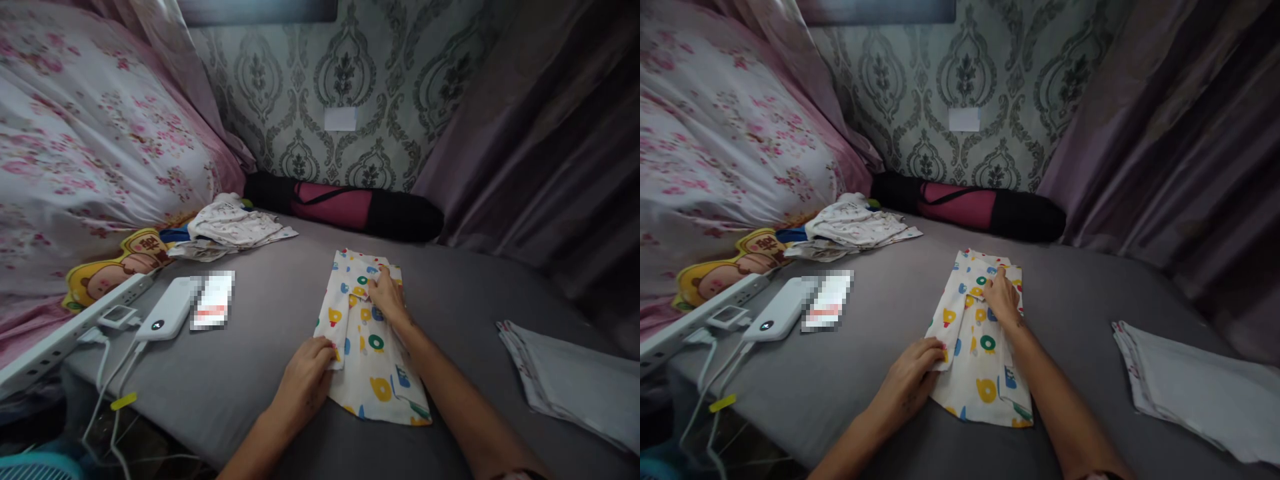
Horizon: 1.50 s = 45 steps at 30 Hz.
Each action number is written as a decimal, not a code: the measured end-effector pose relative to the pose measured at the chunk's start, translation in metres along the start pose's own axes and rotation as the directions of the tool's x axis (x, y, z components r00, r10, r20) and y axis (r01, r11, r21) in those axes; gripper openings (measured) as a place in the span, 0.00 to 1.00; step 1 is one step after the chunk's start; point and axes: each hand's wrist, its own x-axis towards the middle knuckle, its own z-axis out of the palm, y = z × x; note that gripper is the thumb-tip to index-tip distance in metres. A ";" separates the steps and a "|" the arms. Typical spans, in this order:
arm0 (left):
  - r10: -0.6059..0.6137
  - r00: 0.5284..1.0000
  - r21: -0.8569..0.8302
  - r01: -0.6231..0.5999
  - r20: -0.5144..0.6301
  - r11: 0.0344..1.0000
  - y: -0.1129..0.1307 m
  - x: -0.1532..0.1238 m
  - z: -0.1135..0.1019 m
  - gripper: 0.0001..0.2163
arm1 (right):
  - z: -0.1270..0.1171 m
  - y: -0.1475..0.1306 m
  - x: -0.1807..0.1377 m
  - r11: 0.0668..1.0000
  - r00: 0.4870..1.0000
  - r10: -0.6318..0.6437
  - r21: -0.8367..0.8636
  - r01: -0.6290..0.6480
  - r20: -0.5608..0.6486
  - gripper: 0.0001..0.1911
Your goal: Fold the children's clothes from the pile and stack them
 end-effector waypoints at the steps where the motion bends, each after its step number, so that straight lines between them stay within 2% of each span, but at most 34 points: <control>1: -0.001 1.000 0.000 0.001 -0.004 1.000 -0.001 -0.001 0.001 0.14 | 0.000 -0.002 0.001 1.000 0.999 -0.022 -0.012 0.022 -0.031 0.24; 3: 0.005 1.000 0.007 -0.005 -0.001 1.000 -0.003 -0.002 0.004 0.15 | 0.003 -0.009 0.004 0.992 0.989 -0.123 -0.034 0.120 -0.086 0.21; 5: 0.009 1.000 0.024 -0.010 0.021 1.000 -0.003 -0.002 0.004 0.16 | 0.010 -0.016 0.007 0.961 0.959 -0.274 -0.061 0.270 -0.078 0.20; 7: 0.007 0.999 0.042 -0.009 0.045 0.999 -0.001 -0.002 0.004 0.17 | 0.022 -0.025 0.012 0.914 0.917 -0.398 -0.088 0.397 0.003 0.21; 10: 0.005 0.997 0.064 -0.010 0.073 0.998 0.000 -0.003 0.003 0.18 | 0.041 -0.041 0.024 0.866 0.869 -0.471 -0.107 0.488 0.148 0.27; 13: 0.020 0.995 0.093 -0.029 0.097 0.995 -0.001 -0.004 0.003 0.20 | 0.055 -0.056 0.039 0.857 0.855 -0.471 -0.118 0.502 0.219 0.30; 16: 0.032 0.991 0.112 -0.047 0.127 0.993 -0.001 -0.004 0.002 0.20 | 0.064 -0.067 0.053 0.862 0.857 -0.456 -0.120 0.492 0.239 0.32; 22: 0.034 0.978 0.075 -0.051 0.206 0.996 0.006 0.002 -0.006 0.20 | 0.077 -0.069 0.066 0.867 0.859 -0.455 -0.103 0.487 0.235 0.34; 27: 0.077 0.987 0.024 -0.081 0.139 0.996 0.006 -0.002 0.001 0.19 | 0.083 -0.064 0.065 0.867 0.862 -0.469 -0.083 0.491 0.191 0.34; 31: 0.067 0.992 -0.041 -0.063 0.103 0.997 0.006 -0.005 0.007 0.12 | 0.083 -0.064 0.065 0.870 0.864 -0.470 -0.072 0.488 0.179 0.33; 35: 0.095 0.995 -0.121 -0.093 0.015 0.988 0.009 -0.006 0.004 0.08 | 0.069 -0.063 0.070 0.876 0.845 -0.471 0.018 0.483 0.254 0.34; 37: 0.046 0.999 -0.108 -0.049 -0.029 0.993 0.009 -0.006 0.000 0.09 | 0.058 -0.061 0.073 0.881 0.849 -0.465 0.039 0.471 0.250 0.33; 40: -0.023 0.999 -0.018 0.022 -0.048 1.000 0.005 -0.005 -0.002 0.11 | 0.049 -0.056 0.077 0.890 0.881 -0.447 -0.025 0.456 0.157 0.33; 45: 0.047 0.999 0.096 -0.048 0.011 0.994 -0.007 -0.003 0.006 0.13 | 0.065 -0.045 0.077 0.906 0.906 -0.397 -0.095 0.413 0.148 0.33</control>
